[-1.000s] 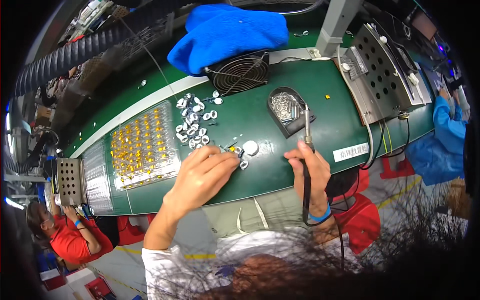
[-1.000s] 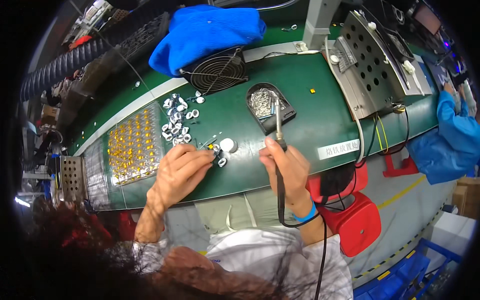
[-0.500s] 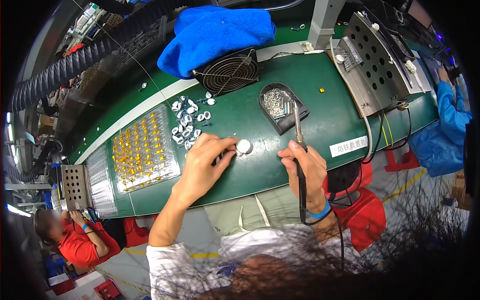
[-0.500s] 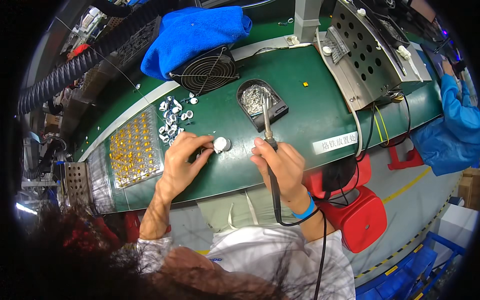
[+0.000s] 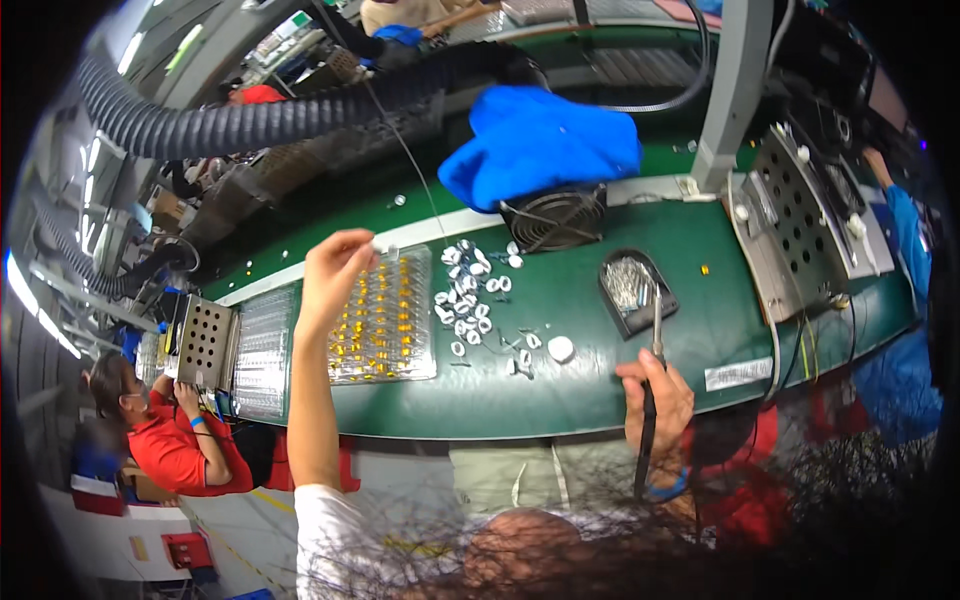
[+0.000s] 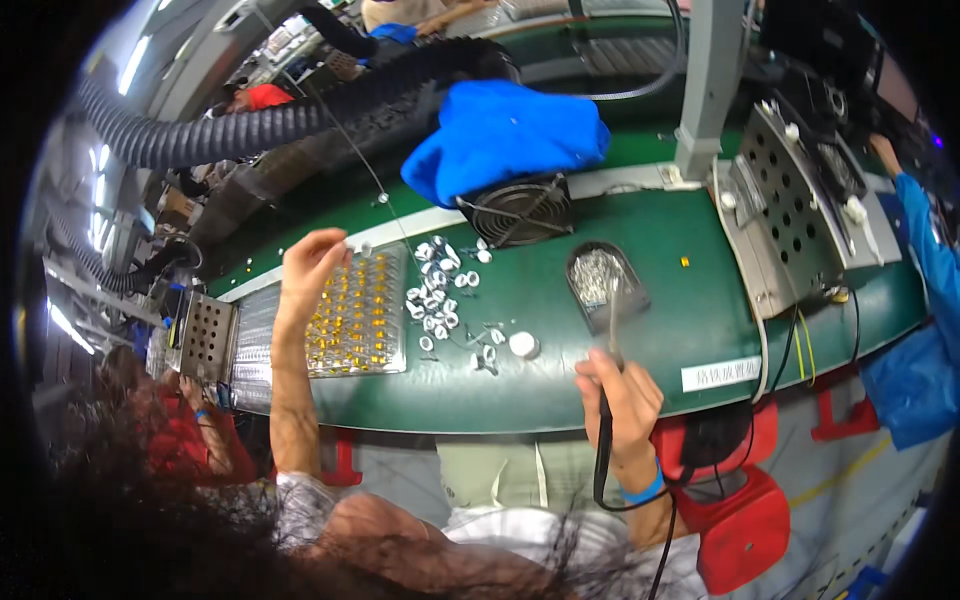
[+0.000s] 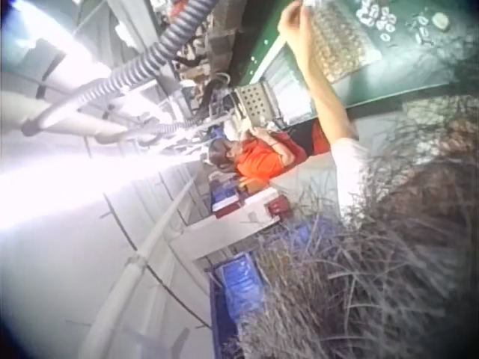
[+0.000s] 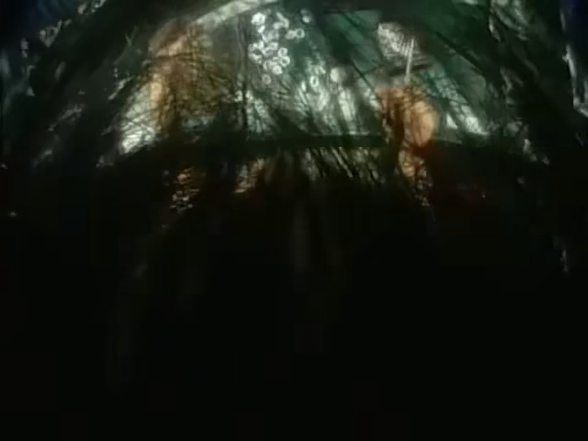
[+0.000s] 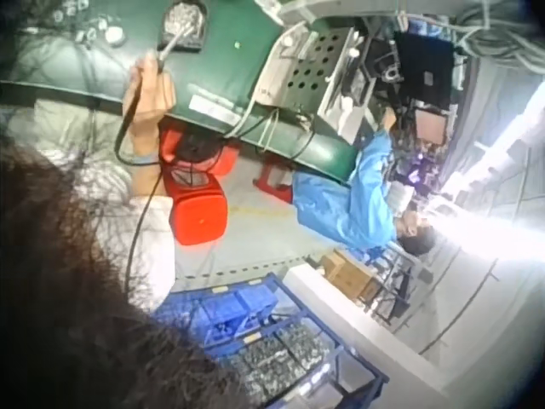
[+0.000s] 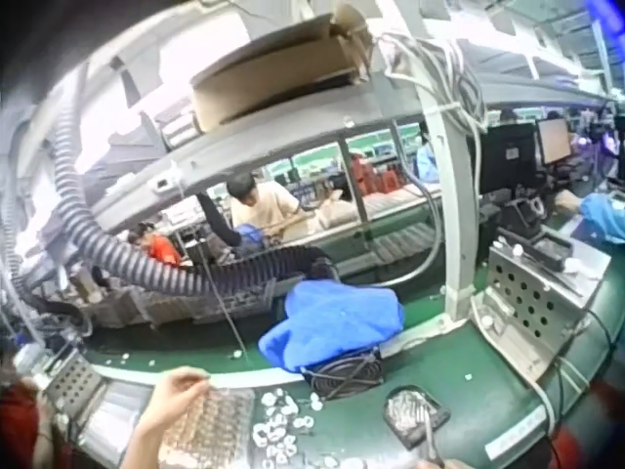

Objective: Soldering electronic components onto small circular PCBs at a factory production line.

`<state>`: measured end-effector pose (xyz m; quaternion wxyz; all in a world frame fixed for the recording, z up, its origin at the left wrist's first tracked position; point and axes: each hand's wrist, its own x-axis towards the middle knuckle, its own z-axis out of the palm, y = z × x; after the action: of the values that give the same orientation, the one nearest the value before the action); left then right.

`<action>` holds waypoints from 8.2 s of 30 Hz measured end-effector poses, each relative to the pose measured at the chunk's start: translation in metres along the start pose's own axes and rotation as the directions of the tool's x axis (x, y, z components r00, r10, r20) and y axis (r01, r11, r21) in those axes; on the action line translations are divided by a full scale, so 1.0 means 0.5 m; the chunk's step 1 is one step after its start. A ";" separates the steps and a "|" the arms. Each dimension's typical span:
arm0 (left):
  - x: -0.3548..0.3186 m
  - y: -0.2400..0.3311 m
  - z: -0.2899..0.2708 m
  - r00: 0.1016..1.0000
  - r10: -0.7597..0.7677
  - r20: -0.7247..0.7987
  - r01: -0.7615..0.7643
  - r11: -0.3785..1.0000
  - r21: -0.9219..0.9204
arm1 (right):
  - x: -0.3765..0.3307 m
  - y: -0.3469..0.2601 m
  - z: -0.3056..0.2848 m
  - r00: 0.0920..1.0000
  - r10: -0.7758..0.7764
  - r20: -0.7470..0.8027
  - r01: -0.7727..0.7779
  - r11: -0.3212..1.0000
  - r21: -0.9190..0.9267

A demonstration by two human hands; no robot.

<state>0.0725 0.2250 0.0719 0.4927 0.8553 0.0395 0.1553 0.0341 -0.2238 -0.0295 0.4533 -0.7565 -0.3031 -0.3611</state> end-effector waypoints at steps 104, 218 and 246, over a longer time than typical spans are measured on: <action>-0.136 0.114 0.339 0.816 0.058 0.576 0.149 0.941 -0.305 | -0.034 -0.040 -0.030 0.979 0.031 0.199 -0.045 0.997 0.065; -0.160 0.125 0.366 0.710 0.636 0.302 -0.678 0.733 0.049 | -0.020 -0.019 -0.034 0.972 -0.011 0.235 -0.010 0.996 0.089; -0.158 0.130 0.361 0.748 0.583 0.317 -0.616 0.787 0.006 | -0.018 -0.022 -0.034 0.965 0.010 0.262 -0.029 0.997 0.068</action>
<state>0.0472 0.0244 0.0251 0.3689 0.8614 -0.3038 0.1722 0.0158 -0.2356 -0.0261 0.4395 -0.7839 -0.3654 -0.2424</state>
